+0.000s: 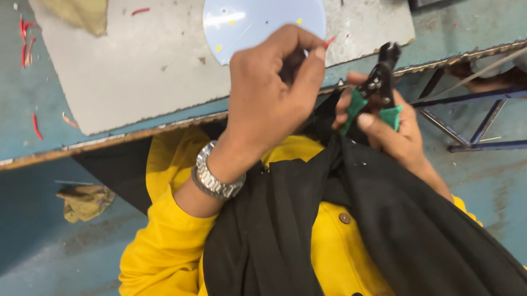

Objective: The person solders red and black wires to a circular LED board using a soldering iron and solder wire. They apply flux, trim wire ends, and repeat the process for multiple connection points on the board.

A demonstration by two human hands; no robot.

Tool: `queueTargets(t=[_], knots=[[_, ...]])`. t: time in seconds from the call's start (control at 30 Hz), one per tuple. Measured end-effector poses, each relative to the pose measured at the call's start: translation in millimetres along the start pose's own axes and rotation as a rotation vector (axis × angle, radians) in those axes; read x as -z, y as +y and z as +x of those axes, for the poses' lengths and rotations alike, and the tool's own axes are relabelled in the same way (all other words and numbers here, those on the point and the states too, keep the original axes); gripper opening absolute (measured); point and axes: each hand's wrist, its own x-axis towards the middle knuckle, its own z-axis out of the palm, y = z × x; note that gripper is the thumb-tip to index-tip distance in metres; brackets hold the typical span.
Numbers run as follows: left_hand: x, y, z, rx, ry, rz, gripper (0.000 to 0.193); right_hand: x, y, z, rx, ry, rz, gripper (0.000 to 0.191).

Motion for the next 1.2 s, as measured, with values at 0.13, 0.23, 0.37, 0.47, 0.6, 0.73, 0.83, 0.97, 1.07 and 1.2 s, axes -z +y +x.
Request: queueTargets(t=[0.13,0.23,0.37,0.47,0.6,0.73,0.83,0.97,1.07,1.2], knots=[[-9,9,-10,0.176,-0.134,-0.209,0.009,5,5,-1,-0.139,-0.066,-0.066,0.077],[-9,10,-15,0.034,-0.156,-0.026,0.007,9,13,-1,-0.180,-0.136,-0.105,0.088],[-9,5,-16,0.087,-0.223,-0.075,0.007,10,27,-2,-0.092,-0.203,-0.130,0.088],[-10,3,-17,0.078,-0.233,-0.053,0.007,9,29,-3,-0.080,-0.204,-0.134,0.084],[-11,3,-19,0.026,-0.223,0.010,0.006,6,21,-1,0.013,-0.213,-0.290,0.074],[-12,4,-21,0.002,-0.237,0.034,0.007,3,11,-3,0.184,-0.152,-0.695,0.072],[-13,3,-23,0.017,-0.246,0.008,0.006,1,9,-7,0.192,-0.140,-0.724,0.071],[-15,2,-25,0.015,-0.257,0.022,0.006,1,11,-10,0.156,-0.136,-0.710,0.071],[-15,0,-25,0.025,-0.261,0.010,0.005,1,10,-11,0.136,-0.138,-0.708,0.070],[-15,-1,-26,0.043,-0.263,0.001,0.004,-1,9,-10,0.131,-0.130,-0.712,0.067]])
